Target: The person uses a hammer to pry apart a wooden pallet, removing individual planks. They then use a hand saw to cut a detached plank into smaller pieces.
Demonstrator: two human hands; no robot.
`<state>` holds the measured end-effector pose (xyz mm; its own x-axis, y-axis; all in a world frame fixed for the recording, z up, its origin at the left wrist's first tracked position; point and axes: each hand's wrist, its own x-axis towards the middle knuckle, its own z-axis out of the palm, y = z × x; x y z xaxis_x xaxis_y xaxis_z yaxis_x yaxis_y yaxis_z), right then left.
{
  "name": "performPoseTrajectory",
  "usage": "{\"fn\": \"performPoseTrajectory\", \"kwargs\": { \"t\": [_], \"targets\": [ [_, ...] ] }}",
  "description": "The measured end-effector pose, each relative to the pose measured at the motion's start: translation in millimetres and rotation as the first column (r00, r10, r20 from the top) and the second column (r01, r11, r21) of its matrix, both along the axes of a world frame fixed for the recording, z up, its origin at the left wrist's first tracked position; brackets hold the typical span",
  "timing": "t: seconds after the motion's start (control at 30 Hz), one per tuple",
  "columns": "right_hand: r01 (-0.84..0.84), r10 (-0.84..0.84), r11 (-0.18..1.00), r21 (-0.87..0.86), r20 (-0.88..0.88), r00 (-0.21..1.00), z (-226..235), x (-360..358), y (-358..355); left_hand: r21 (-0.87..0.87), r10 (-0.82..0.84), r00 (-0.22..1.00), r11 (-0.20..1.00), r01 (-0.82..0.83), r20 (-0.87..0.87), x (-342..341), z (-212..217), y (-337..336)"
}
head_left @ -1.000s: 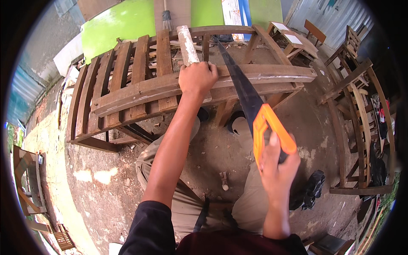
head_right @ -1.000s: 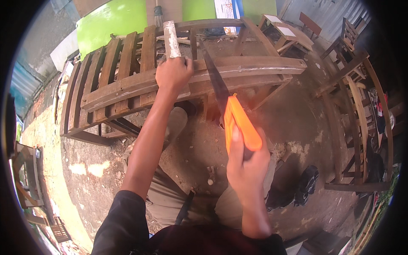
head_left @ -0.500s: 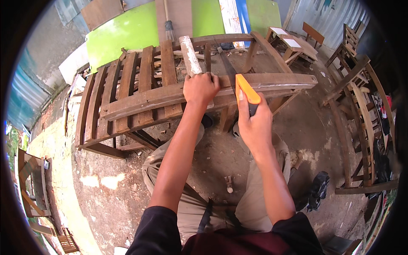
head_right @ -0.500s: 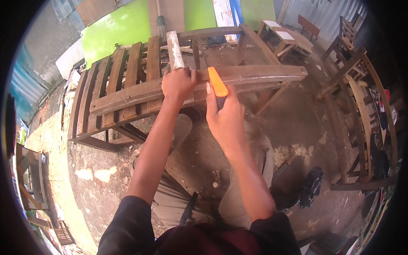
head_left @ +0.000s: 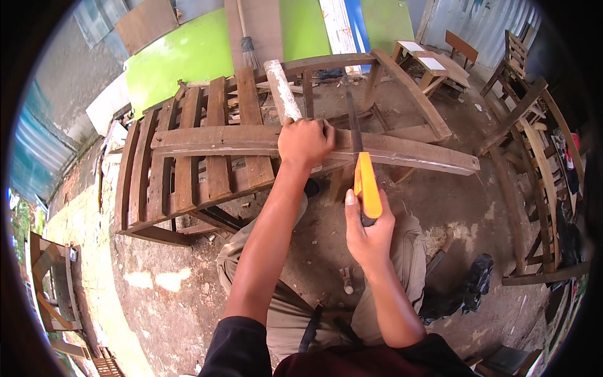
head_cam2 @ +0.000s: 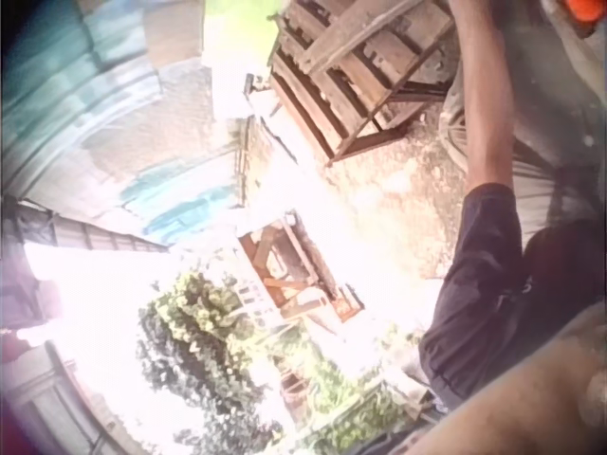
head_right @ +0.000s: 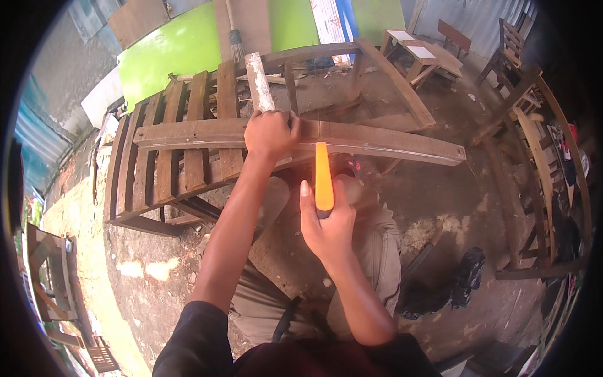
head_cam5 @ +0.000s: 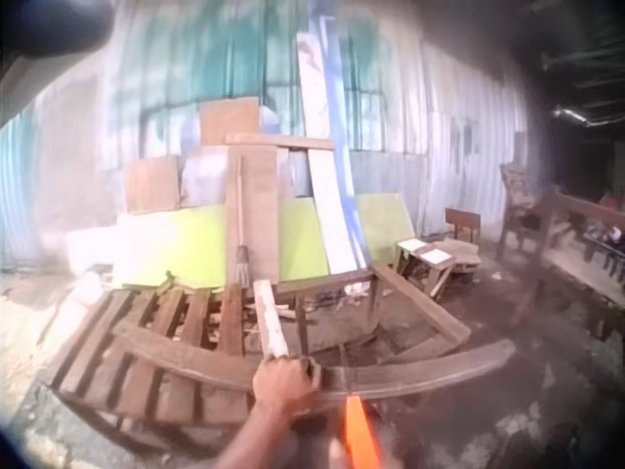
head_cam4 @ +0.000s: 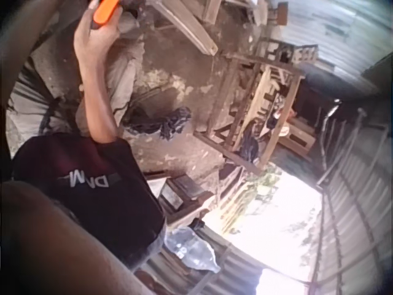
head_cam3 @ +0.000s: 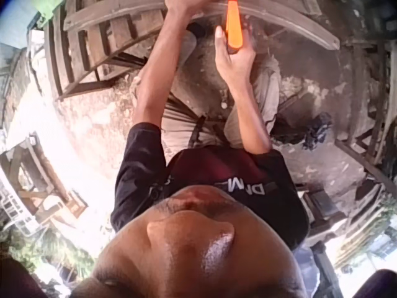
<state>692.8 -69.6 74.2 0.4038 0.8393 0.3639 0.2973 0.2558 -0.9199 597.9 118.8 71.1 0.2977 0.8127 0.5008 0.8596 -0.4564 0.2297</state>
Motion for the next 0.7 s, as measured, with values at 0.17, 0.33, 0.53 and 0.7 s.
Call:
{"fn": "performPoseTrajectory", "kwargs": {
  "t": [0.17, 0.33, 0.53, 0.7],
  "targets": [
    [-0.062, 0.059, 0.998, 0.016, 0.149, 0.987, -18, 0, -6, 0.025, 0.061, 0.995, 0.998, -0.063, 0.076, -4, 0, 3],
    [-0.035, 0.021, 0.984, 0.173, 0.078, 0.997, -24, 5, -10, -0.057, 0.162, 0.986, 0.985, -0.16, 0.043, -5, 2, 3],
    [-0.071, 0.066, 0.974, 0.217, 0.032, 0.997, -8, 16, -28, -0.066, 0.255, 0.964, 0.966, -0.251, 0.075, -20, 8, -4],
    [-0.226, 0.236, 0.963, 0.146, -0.05, 0.97, 8, 32, -48, -0.158, 0.354, 0.93, 0.928, -0.337, 0.098, -15, 29, -3]
  ]
}}
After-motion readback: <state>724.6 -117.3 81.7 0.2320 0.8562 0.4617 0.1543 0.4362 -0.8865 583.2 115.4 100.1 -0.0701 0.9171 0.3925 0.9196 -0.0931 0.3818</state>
